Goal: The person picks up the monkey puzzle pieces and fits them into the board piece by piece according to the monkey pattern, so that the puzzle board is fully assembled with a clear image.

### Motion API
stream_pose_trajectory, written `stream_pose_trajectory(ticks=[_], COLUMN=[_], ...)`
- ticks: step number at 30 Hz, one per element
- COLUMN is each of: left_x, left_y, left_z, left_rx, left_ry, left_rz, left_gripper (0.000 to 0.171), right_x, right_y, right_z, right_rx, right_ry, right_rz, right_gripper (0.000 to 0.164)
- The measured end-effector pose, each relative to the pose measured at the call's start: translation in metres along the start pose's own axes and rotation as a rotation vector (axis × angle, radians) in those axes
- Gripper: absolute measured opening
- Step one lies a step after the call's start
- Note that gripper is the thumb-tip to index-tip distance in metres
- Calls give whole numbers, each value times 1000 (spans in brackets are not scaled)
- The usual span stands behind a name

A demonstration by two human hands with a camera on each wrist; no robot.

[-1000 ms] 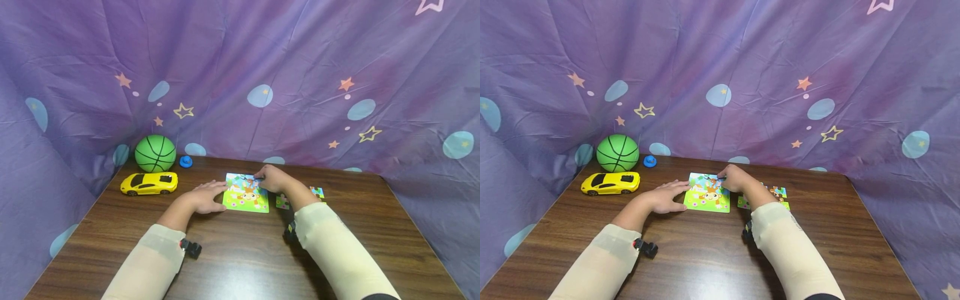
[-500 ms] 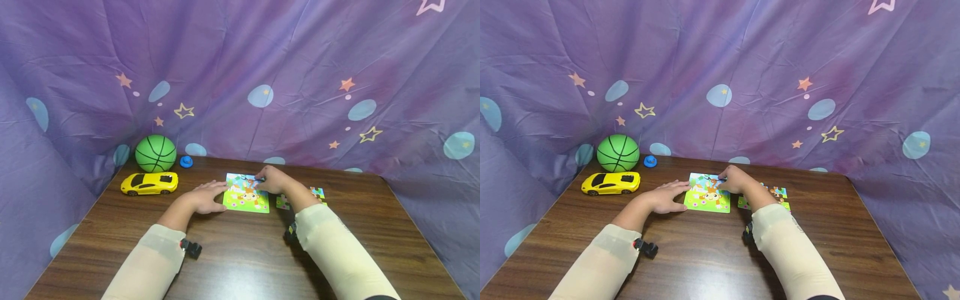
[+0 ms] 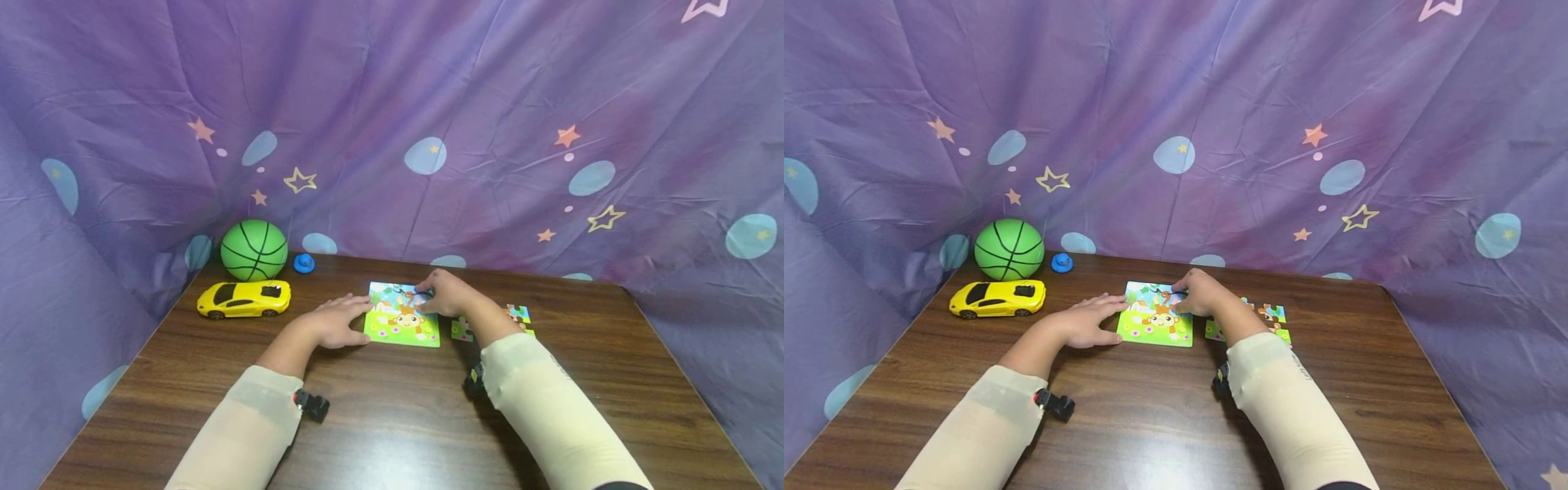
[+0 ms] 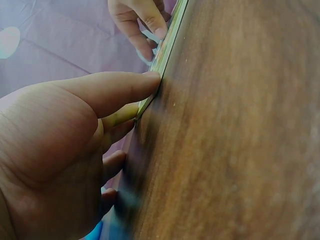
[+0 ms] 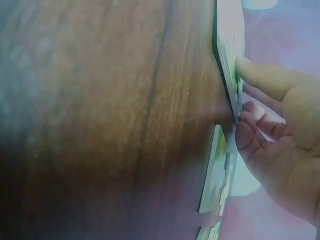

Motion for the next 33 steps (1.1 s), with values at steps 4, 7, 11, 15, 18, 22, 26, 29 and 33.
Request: stream_pose_trajectory(ticks=[4,7,11,15,18,22,26,29,33], left_x=[0,-1,-3,-4,-4,-4,-3,-2,-1], left_y=[1,0,-2,-3,-3,-3,-2,-1,-1], left_z=[1,1,1,1,1,1,1,0,0], left_rx=[-3,-4,-1,0,1,4,3,1,1], left_ry=[3,-1,-11,-13,-11,-8,-5,-4,-5], left_rz=[1,5,5,4,0,-6,-8,-8,-13], left_gripper=[78,78,78,78,78,78,78,78,78], right_x=[-3,-5,-5,-5,-6,-12,-22,-35,-54], right_y=[1,0,-3,-6,-10,-21,-38,-50,-62], right_z=[0,1,0,-1,-4,-11,-22,-31,-35], right_rx=[-16,-19,-17,-33,-62,-103,-162,-207,-226], right_ry=[20,31,34,43,91,188,266,296,344], right_rz=[9,5,-18,-19,-11,-9,-7,13,79], right_gripper=[55,54,51,48,49,51,50,50,51])
Point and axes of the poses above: each hand's wrist, its own y-axis towards the middle knuckle, its own z-axis out of the palm, x = y × z, the point moved 7 cm from there along y, towards the middle knuckle, and after that the axes turned 1 degree about -y, right-handed, at the moved point
